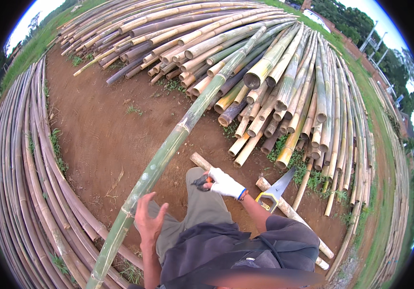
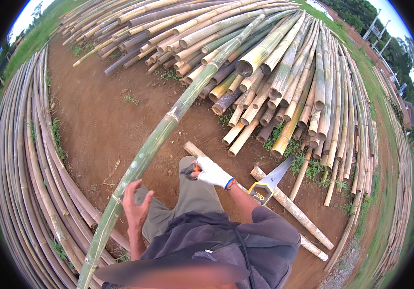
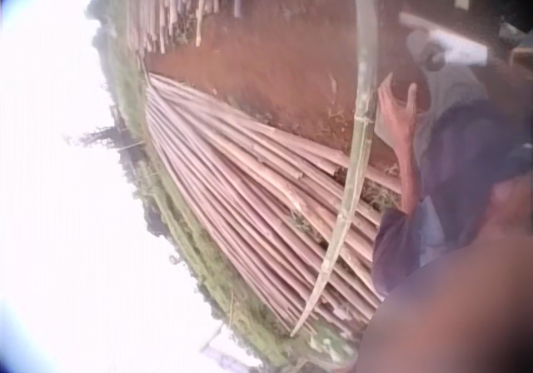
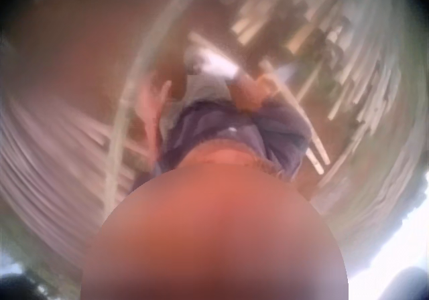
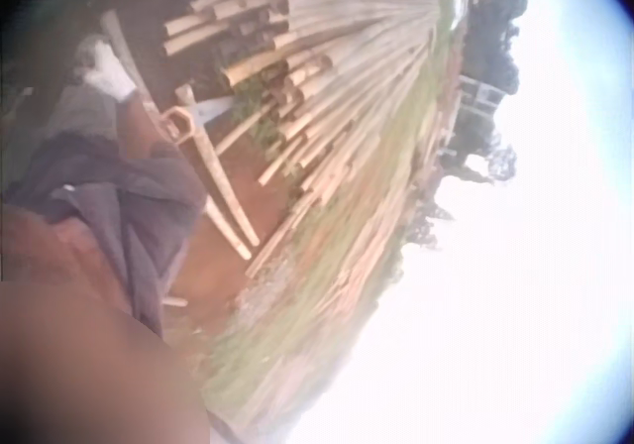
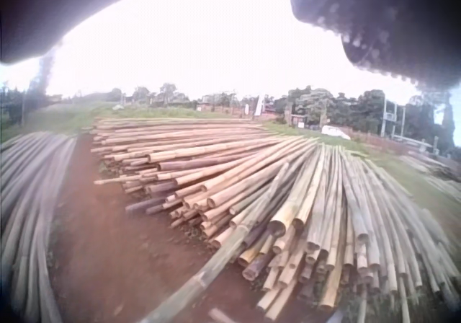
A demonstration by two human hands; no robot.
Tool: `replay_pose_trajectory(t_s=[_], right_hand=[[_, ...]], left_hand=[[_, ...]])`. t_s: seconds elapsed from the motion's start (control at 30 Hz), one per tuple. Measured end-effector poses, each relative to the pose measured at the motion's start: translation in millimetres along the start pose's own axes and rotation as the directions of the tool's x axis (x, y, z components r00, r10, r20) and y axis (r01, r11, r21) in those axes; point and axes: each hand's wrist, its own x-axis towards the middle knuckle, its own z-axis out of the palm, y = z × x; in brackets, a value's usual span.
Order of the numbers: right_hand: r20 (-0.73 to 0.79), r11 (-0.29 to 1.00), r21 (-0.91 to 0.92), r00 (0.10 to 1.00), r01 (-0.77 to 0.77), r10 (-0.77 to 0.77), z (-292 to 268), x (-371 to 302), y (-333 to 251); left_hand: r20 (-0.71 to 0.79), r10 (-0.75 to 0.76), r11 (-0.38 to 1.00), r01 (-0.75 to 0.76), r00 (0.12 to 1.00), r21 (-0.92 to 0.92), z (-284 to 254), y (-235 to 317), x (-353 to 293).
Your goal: The person measures bamboo poles with a tape measure, marks them, and cuts them to length using a hand saw. The cut pieces are placed on the ground next to a large pile of bamboo.
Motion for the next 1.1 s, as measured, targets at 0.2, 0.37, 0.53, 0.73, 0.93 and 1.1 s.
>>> replay_pose_trajectory(t_s=[0.2,0.37,0.53,0.73,0.93,1.1], right_hand=[[0.188,0.777,0.628,0.977,-0.041,-0.101,53,-12,-91],[0.081,0.787,0.617,0.996,-0.016,-0.043,62,-9,-97],[0.237,0.721,0.680,0.970,-0.131,-0.048,67,-1,-114],[0.140,0.868,0.496,0.988,-0.014,-0.064,67,-7,-140],[0.057,0.838,0.534,0.984,0.111,-0.166,77,1,-129],[0.197,0.754,0.647,0.980,-0.118,-0.015,69,-2,-142]], left_hand=[[0.365,-0.209,0.873,0.341,0.908,-0.349,35,1,-1],[0.263,-0.159,0.887,0.255,0.952,-0.386,18,-10,2],[0.182,-0.152,0.911,0.209,0.972,-0.355,17,-8,1],[0.202,-0.199,0.946,0.242,0.959,-0.215,18,-1,1],[0.236,-0.049,0.990,0.078,0.971,-0.115,18,-14,-1],[0.334,-0.014,0.981,0.078,0.942,-0.179,4,-12,-4]])
